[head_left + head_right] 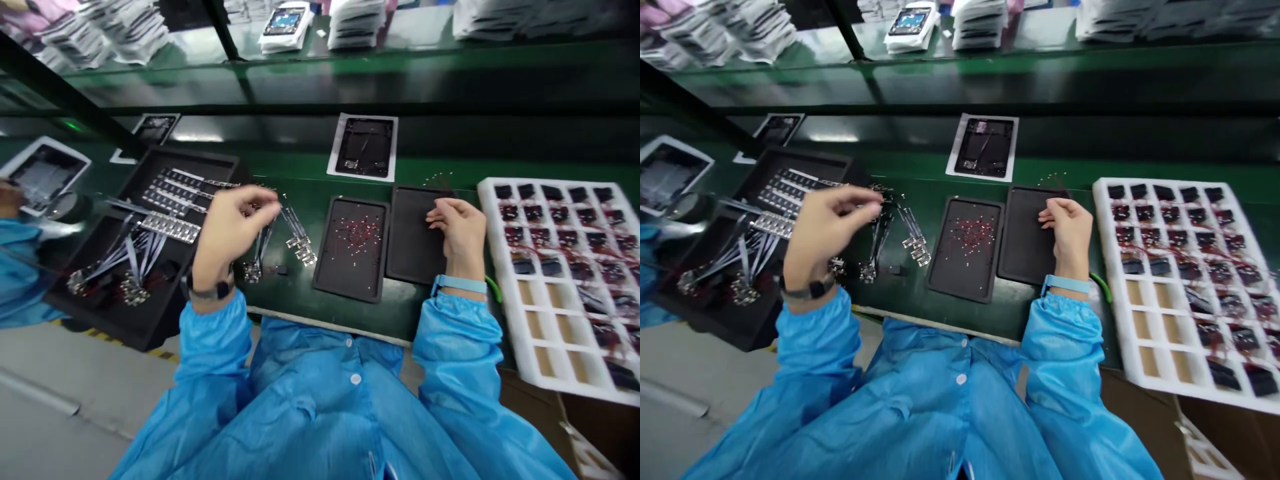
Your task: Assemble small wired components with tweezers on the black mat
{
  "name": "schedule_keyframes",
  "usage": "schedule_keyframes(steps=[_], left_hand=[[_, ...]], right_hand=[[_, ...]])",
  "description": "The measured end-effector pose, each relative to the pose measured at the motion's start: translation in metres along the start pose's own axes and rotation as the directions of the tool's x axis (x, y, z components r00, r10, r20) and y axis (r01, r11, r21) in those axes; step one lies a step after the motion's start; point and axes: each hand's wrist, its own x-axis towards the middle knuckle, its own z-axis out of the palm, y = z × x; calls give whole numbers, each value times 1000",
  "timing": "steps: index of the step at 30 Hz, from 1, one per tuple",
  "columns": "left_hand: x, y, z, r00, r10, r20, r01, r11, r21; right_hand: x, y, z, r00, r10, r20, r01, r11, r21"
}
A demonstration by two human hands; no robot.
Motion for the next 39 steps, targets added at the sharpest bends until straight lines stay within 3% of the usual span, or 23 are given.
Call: schedule_keyframes(steps=[4, 8, 11, 14, 18, 22, 27, 31, 39], left_hand=[[-78, -46, 8, 958, -63, 281, -27, 952, 304], [-103, -73, 34, 910, -67, 408, -100, 921, 375], [-102, -80, 45, 907, -32, 420, -147, 911, 386], [-100, -87, 44, 903, -27, 429, -173, 890, 421], [-106, -94, 32, 905, -84, 417, -139, 868, 477], [-103, -89, 30, 920, -27, 390, -126, 925, 359], [-73, -84, 62, 983, -26, 183, -42, 934, 355], [-56, -88, 89, 984, -62, 170, -16, 906, 424], [-53, -93, 97, 993, -57, 107, 17, 940, 341]], right_hand=[[-1, -3, 3, 997, -40, 61, 45, 996, -75], [8, -2, -2, 972, -223, -69, 195, 939, -285], [18, 3, -11, 943, -315, -108, 239, 866, -438], [24, 9, -19, 955, -282, -93, 191, 824, -534], [27, 14, -24, 965, -242, -97, 158, 840, -519], [27, 14, -28, 962, -236, -140, 127, 835, -535], [29, 9, -27, 966, -240, -98, 121, 752, -648], [29, 2, -21, 964, -260, -52, 134, 644, -753], [38, 5, -12, 953, -300, -39, 135, 539, -832]])
